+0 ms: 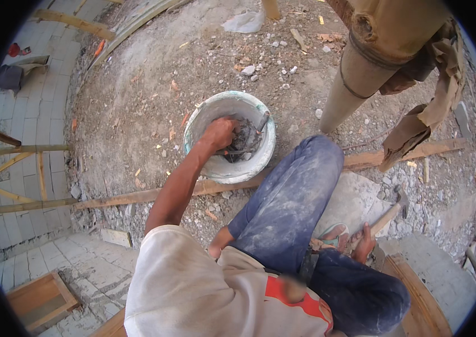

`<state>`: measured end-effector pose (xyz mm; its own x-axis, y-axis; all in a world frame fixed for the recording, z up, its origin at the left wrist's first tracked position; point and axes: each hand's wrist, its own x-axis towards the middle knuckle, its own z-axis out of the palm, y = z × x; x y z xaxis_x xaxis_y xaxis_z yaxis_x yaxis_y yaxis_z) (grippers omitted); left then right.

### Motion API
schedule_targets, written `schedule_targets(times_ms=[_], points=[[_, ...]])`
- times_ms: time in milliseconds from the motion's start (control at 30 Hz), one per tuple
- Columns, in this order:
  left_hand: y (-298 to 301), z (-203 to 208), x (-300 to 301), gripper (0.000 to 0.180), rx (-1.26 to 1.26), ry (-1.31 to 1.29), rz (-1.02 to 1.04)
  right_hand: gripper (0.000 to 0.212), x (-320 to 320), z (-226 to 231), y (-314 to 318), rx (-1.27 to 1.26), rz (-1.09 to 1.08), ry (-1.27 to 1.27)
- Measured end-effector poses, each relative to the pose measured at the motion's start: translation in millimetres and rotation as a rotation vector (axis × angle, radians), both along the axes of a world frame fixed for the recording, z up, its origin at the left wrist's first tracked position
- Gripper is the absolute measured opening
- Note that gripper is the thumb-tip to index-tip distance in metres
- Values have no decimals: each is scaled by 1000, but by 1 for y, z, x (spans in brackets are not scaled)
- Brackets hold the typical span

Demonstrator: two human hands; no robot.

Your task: The person secures bamboo scaffolding by nailing a wooden board to it using a hammer and nails taken from a bucket.

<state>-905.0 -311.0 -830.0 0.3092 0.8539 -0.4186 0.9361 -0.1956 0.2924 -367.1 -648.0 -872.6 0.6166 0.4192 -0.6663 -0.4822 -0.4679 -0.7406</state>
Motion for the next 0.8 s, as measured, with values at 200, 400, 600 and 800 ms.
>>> schedule_targets(times_ms=[200,400,600,800], points=[[-3,-3,5,26,5,-74,-73,26,6,-7,-5,-14,-15,-8],[-10,-2,-2,27,125,-164,-112,25,1,-6,-1,-8,-15,-3],[-23,-7,10,24,185,-81,-156,23,5,-13,-6,-13,-8,-14],[-28,9,0,21,221,-504,410,23,3,-5,-4,-31,-5,-31]])
